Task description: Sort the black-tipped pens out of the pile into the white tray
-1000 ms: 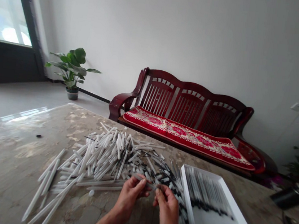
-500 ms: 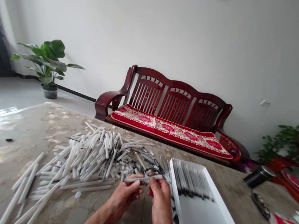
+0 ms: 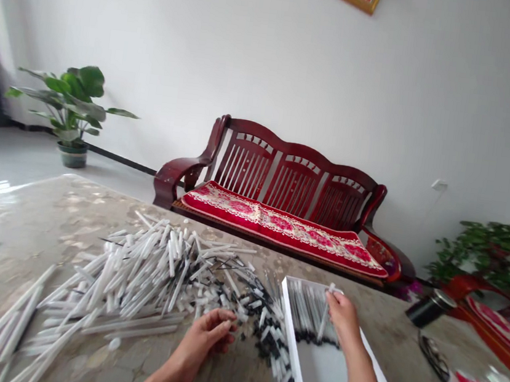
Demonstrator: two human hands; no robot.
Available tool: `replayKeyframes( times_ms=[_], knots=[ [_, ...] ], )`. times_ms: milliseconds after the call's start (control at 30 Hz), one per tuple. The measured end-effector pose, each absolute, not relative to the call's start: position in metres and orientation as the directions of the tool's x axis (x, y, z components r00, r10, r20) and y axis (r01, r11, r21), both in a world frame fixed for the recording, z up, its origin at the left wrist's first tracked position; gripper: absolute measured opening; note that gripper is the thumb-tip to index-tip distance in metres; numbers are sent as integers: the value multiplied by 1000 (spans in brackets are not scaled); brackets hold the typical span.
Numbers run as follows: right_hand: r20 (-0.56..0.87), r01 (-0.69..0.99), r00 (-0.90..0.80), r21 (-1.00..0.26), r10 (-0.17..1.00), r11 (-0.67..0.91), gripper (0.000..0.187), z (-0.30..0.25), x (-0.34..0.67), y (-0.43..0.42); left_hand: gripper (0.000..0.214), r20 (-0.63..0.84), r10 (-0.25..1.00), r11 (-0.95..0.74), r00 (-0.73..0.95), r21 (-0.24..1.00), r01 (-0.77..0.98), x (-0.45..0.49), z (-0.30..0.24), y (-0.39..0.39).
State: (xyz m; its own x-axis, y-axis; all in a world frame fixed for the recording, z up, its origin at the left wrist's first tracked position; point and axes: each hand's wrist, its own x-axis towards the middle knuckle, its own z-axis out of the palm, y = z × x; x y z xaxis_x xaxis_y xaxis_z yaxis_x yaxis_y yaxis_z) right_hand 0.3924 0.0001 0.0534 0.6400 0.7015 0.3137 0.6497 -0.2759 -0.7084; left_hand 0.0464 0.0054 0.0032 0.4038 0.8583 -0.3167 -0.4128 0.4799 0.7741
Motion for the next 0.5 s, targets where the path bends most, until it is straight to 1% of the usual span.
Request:
replayKeyframes(
  times_ms=[67, 167, 333, 500],
  knots=[
    [278, 704, 587, -638, 760, -311, 29, 51, 401, 11, 44, -296, 872, 450, 391, 799, -399, 47, 1, 6],
    [228, 771, 530, -530, 817, -352, 21, 44, 404, 24, 42, -239, 899, 372, 366, 858, -354, 49, -5, 8],
    [181, 828, 484, -412, 856, -381, 17, 27, 403, 35, 35, -184, 923, 288, 337, 913, -290, 51, -13, 9],
    [150, 855, 444, -365, 884, -368, 17, 21, 403, 36, 22, -153, 950, 214, 273, 955, -208, 51, -18, 6]
  ],
)
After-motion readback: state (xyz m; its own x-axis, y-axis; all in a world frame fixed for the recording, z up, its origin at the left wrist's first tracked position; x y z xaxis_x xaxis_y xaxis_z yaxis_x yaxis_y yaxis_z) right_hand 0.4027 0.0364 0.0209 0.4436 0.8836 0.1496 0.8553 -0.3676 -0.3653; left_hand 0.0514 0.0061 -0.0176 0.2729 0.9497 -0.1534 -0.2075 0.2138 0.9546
